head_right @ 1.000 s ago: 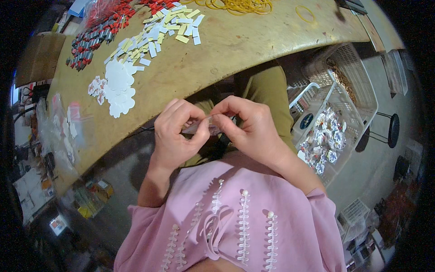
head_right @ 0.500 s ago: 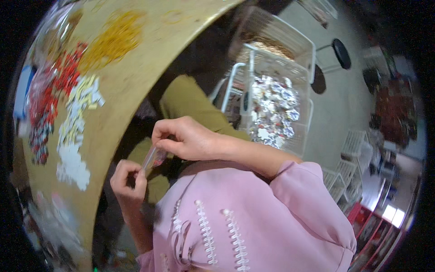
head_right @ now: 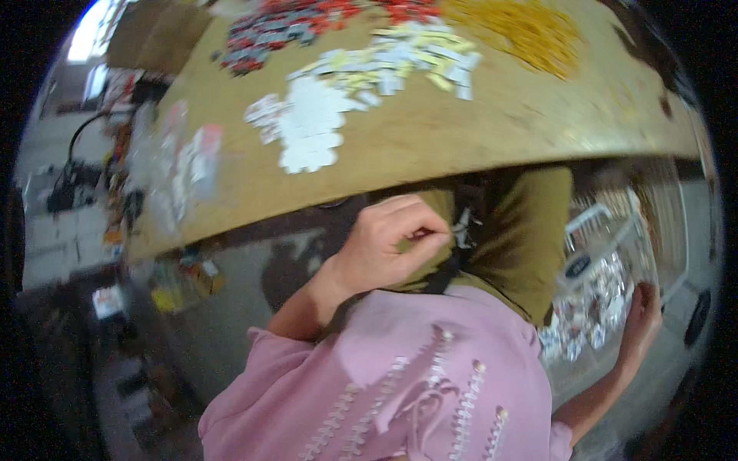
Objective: The person repeatedly picks small white paper cutouts and colorful rectangular pieces from a table, places them into small clear plastic bags, and sets the filled bags aside. The process continues with multiple items handled one at a time.
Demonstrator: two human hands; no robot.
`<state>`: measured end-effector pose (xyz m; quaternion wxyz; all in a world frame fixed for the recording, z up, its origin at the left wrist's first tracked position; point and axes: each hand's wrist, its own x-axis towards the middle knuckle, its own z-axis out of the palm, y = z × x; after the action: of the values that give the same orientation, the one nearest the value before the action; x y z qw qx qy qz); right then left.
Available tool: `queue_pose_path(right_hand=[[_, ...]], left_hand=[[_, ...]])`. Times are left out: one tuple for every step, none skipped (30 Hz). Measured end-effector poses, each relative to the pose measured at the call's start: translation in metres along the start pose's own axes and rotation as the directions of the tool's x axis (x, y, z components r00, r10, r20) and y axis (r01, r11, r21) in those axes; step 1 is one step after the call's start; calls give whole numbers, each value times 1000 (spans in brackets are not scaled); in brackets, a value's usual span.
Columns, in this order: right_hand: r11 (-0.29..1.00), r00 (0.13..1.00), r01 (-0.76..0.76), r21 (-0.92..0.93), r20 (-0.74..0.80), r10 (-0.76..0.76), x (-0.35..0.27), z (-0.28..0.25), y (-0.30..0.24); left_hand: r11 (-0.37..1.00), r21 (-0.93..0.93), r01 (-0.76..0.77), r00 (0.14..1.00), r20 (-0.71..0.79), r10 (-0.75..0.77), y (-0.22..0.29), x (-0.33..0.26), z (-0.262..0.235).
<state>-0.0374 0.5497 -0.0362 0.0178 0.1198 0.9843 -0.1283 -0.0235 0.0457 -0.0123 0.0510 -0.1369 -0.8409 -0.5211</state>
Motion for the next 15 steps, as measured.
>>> queue_pose_path(right_hand=[[997, 999, 17, 80, -32, -15, 3, 14, -8], [987, 993, 103, 127, 44, -109, 9, 21, -24], [963, 978, 169, 208, 85, -190, 14, 32, -44], [935, 958, 221, 278, 119, -262, 17, 38, -63], [914, 951, 222, 341, 130, -279, 17, 40, -89], [895, 944, 243, 374, 122, -307, 15, 45, -107], [879, 925, 278, 388, 137, -353, 13, 41, -128], [855, 898, 315, 412, 161, -408, 13, 39, -146], [818, 892, 357, 450, 95, -442, 11, 47, -155], [811, 879, 362, 460, 121, -461, 11, 48, -167], [804, 865, 365, 469, 148, -479, 10, 49, -183], [801, 852, 366, 474, 176, -494, 10, 48, -196], [781, 819, 428, 455, 171, -548, 10, 50, -205], [757, 795, 465, 459, 159, -585, 9, 54, -213], [730, 769, 501, 465, 147, -622, 6, 57, -222]], left_hand=[[998, 64, 7, 998, -61, -3, 0, -2, -9], [992, 124, 14, 993, -120, 1, 2, -6, -15], [983, 154, 96, 973, -223, -60, 2, -11, -27], [972, 162, 171, 941, -321, -112, -2, -18, -41], [938, 308, 159, 917, -399, -24, -10, -23, -62], [944, 255, 211, 849, -526, -48, -19, -30, -77], [912, 64, 405, 729, -624, -281, -26, -40, -98], [877, 157, 454, 663, -717, -215, -33, -51, -125], [791, 283, 542, 619, -771, -148, -51, -63, -153], [675, 386, 629, 576, -814, -71, -71, -79, -177], [584, 496, 642, 605, -796, 11, -91, -99, -196], [482, 591, 647, 638, -766, 82, -112, -119, -211], [378, 672, 637, 676, -723, 144, -118, -122, -217], [491, 568, 661, 628, -776, 53, -121, -127, -220], [587, 448, 674, 581, -813, -46, -123, -131, -222]])
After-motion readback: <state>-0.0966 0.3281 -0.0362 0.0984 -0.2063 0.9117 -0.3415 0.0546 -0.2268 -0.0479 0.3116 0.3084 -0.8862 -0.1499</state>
